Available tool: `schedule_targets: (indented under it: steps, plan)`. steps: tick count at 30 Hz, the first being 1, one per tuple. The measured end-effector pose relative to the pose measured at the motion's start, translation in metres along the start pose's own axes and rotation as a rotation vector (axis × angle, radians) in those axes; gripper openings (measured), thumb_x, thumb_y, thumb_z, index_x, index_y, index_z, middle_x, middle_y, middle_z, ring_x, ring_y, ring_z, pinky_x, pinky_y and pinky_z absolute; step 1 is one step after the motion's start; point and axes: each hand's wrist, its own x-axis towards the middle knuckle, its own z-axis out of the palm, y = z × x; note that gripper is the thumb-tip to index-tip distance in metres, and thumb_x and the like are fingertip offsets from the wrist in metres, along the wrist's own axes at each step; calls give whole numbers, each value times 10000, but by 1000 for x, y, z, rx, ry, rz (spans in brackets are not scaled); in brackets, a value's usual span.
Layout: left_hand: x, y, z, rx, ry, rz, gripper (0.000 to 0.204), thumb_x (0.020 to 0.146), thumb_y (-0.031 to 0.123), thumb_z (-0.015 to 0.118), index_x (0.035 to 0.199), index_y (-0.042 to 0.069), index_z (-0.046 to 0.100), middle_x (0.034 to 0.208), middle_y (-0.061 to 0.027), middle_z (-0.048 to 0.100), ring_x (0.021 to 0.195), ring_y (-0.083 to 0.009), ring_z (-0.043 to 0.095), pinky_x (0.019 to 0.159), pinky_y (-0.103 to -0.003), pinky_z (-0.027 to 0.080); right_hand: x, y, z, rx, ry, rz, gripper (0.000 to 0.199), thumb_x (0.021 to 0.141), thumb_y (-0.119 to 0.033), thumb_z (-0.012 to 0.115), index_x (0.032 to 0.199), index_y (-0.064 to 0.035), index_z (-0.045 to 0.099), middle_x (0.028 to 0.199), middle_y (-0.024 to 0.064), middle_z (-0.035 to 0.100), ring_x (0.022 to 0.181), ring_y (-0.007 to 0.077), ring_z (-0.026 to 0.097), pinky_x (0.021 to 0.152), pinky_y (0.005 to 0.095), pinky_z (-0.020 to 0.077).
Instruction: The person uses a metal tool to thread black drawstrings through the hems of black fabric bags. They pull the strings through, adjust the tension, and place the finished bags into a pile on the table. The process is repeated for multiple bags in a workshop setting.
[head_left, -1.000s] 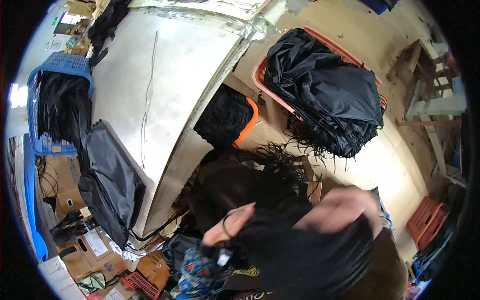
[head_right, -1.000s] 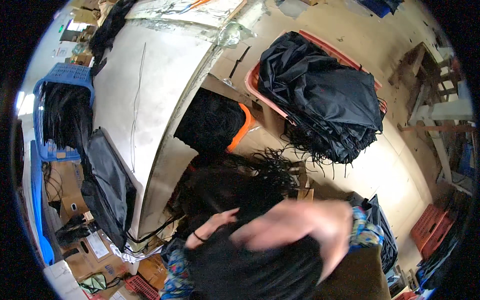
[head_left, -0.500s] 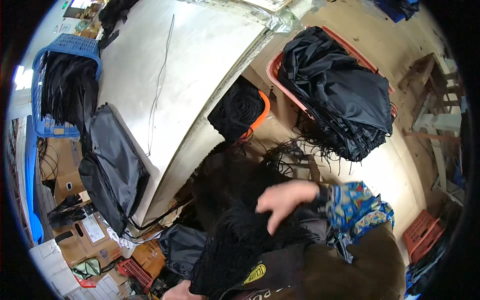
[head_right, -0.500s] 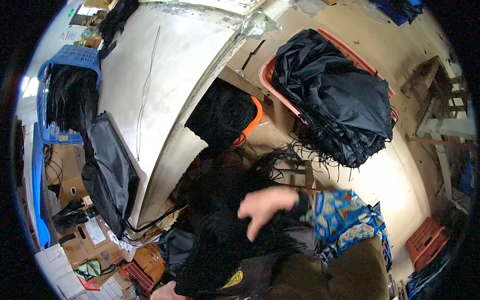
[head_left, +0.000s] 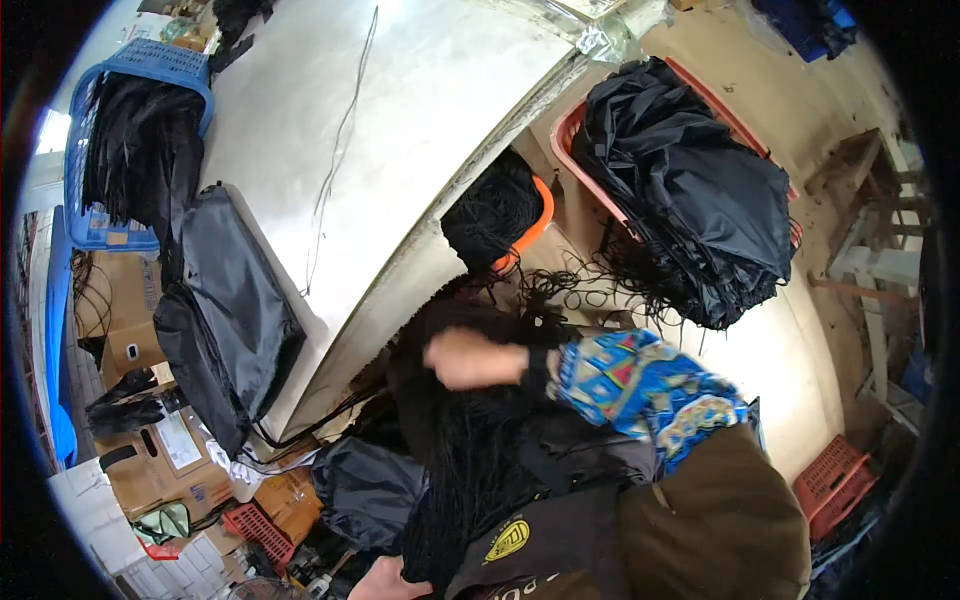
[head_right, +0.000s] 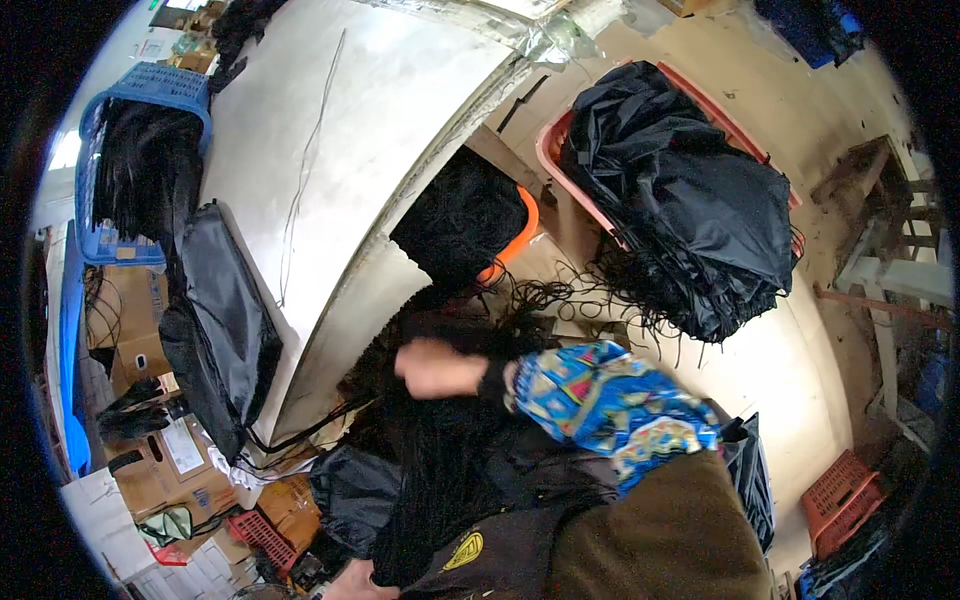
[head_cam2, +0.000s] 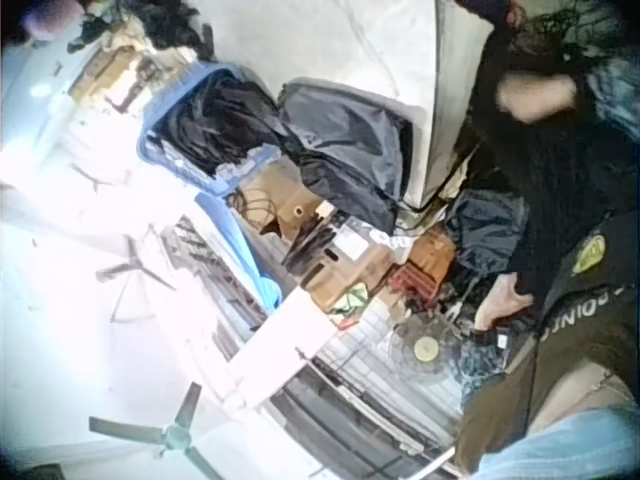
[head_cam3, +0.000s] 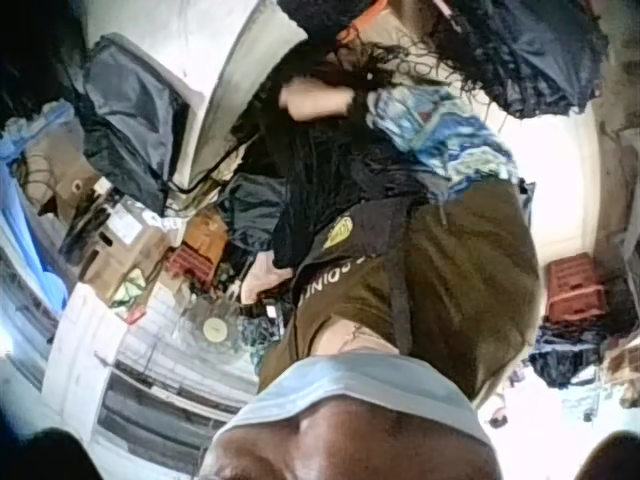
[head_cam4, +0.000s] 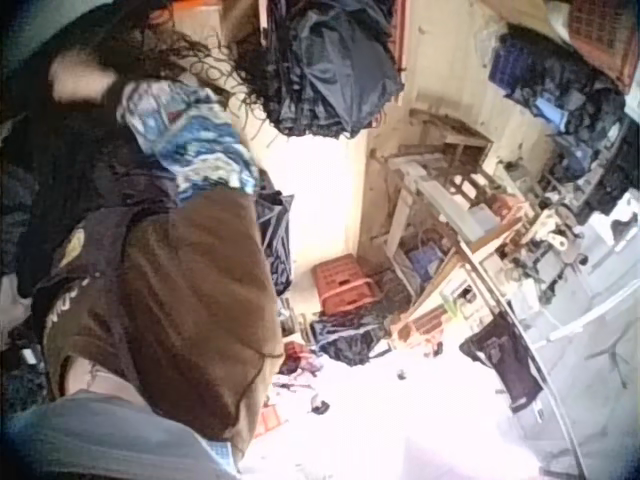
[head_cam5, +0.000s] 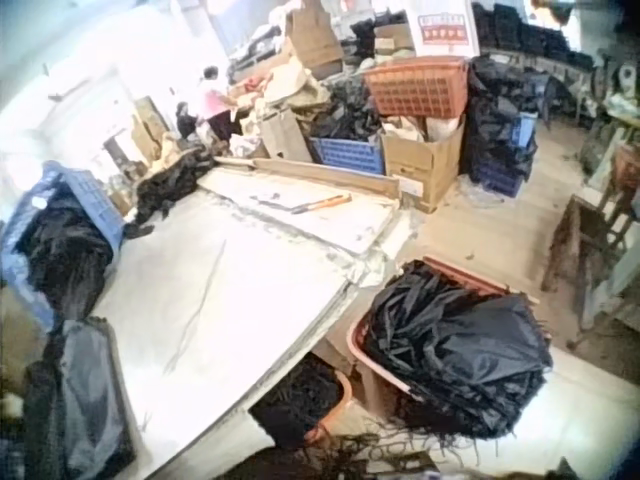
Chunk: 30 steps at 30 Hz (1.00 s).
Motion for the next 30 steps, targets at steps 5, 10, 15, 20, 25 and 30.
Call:
schedule_targets:
  steps: [5, 10, 15, 20, 25, 30]
  plan:
    - [41, 16, -4, 267, 193, 314, 648, 671, 177, 766, 1206, -16, 457, 1234, -212, 495, 1130, -279, 503, 916, -443, 374, -110, -96, 12, 453, -902, -976, 123, 720, -48, 552, 785, 50, 588, 724, 232, 580, 716, 372, 577, 608, 435, 436]
    - [112, 31, 2, 93, -131, 505, 854, 755, 158, 682, 1414, -60, 184, 1456, -222, 239, 1346, -304, 271, 1075, -353, 285, -133, -108, 14, 479, -475, -976, 153, 677, -49, 594, 762, 74, 559, 744, 239, 570, 749, 395, 571, 652, 423, 461]
    - [199, -28, 46, 298, 163, 604, 692, 804, 199, 583, 1373, -40, 269, 1415, -214, 294, 1316, -340, 288, 1096, -361, 246, -122, -103, -23, -28, -272, -577, 118, 692, -94, 588, 781, -24, 621, 785, 181, 621, 791, 316, 612, 691, 411, 490]
    - [229, -31, 46, 737, 683, 501, 1024, 540, 292, 827, 1346, -40, 289, 1407, -322, 185, 1259, -535, 206, 1045, -534, 249, -51, 0, -13, -272, 206, -412, 257, 772, -210, 595, 994, -96, 653, 1215, 137, 551, 1221, 322, 438, 957, 461, 390]
    - [275, -17, 31, 661, 730, 485, 891, 621, 251, 779, 1271, -146, 317, 1296, -339, 343, 1204, -485, 333, 993, -483, 344, -31, 39, 1, -190, 55, -129, 442, 901, -456, 493, 1175, -124, 594, 1303, 121, 496, 1254, 320, 384, 997, 460, 349]
    - [249, -15, 14, 384, 848, 496, 559, 625, 170, 752, 1096, -18, 514, 963, -217, 572, 946, -423, 530, 805, -447, 460, -92, 45, -8, -257, 127, -136, 754, 803, -605, 548, 1162, 58, 529, 1097, 194, 544, 1025, 315, 501, 906, 410, 395]
